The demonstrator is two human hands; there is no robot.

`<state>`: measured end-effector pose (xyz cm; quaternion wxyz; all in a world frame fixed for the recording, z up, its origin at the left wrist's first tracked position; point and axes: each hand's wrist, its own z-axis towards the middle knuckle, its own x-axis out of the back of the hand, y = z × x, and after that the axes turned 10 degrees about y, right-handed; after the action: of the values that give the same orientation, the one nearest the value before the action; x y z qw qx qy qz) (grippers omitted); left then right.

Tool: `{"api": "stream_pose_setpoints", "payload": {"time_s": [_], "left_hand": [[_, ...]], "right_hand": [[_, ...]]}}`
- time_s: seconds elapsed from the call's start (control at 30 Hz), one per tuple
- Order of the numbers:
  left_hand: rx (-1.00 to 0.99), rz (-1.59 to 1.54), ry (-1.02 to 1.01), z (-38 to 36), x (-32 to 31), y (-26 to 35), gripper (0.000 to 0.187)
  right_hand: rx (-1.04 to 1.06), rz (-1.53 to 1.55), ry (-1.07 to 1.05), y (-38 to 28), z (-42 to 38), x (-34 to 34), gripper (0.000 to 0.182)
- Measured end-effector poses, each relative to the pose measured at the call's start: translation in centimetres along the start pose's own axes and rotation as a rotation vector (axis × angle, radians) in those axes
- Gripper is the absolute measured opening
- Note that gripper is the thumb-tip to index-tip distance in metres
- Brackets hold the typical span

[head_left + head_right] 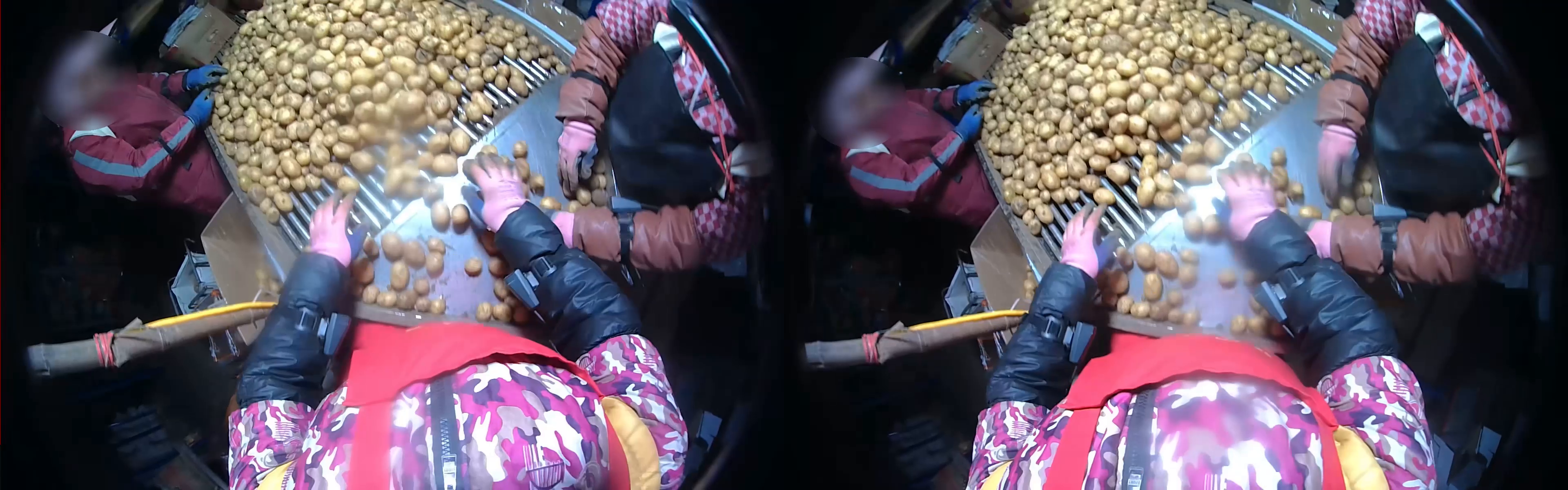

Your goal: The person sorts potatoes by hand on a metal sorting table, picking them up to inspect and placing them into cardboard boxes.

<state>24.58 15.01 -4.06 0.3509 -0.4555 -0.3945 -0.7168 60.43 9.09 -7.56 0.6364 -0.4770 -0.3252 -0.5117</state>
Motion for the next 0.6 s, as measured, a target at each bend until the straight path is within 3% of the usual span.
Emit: {"api": "stream_pose_setpoints", "payload": {"time_s": [0.1, 0.2, 0.23, 0.3, 0.33, 0.4, 0.43, 0.47, 0.5, 0.53, 0.6], "left_hand": [[-0.017, -0.004, 0.071, 6.7, 0.3, -2.0, 0.07], [0.015, 0.056, 0.064, 15.2, -0.9, -3.7, 0.071], [0.008, -0.033, 0.0, 16.0, 1.3, -2.9, 0.075], [-0.012, 0.039, 0.026, 19.8, 0.1, -3.0, 0.08], [-0.019, 0.04, 0.046, 21.7, -0.5, -3.3, 0.081], [0.045, -0.012, -0.027, 25.5, -1.8, -3.9, 0.082], [-0.048, -0.083, 0.06, 27.0, -3.2, -5.0, 0.084], [-0.021, -0.269, -0.022, 27.9, -1.0, -3.8, 0.082], [0.181, -0.503, -0.087, 29.5, -2.0, -3.9, 0.085], [0.197, -0.425, -0.023, 31.5, -3.8, -5.4, 0.085], [0.318, -0.358, -0.103, 34.0, -3.4, -5.3, 0.083]], "right_hand": [[0.142, 0.1, -0.008, -3.5, 7.3, 1.3, 0.058], [0.12, 0.218, -0.116, -5.0, 17.3, -0.8, 0.069], [0.09, 0.156, -0.187, -7.0, 18.2, 2.9, 0.07], [0.105, 0.182, -0.19, -6.8, 22.0, -0.3, 0.072], [0.089, 0.162, -0.321, -7.3, 24.1, 0.0, 0.077], [0.027, 0.154, -0.351, -7.2, 26.4, -2.6, 0.097], [-0.029, 0.143, -0.379, -7.9, 27.1, -2.3, 0.102], [-0.024, 0.14, -0.333, -8.0, 26.3, -2.7, 0.104], [-0.014, 0.139, -0.324, -7.5, 26.7, -3.6, 0.104], [-0.009, 0.132, -0.309, -7.3, 27.2, -3.7, 0.104], [-0.095, 0.211, -0.427, -7.5, 29.5, -3.8, 0.104]]}}
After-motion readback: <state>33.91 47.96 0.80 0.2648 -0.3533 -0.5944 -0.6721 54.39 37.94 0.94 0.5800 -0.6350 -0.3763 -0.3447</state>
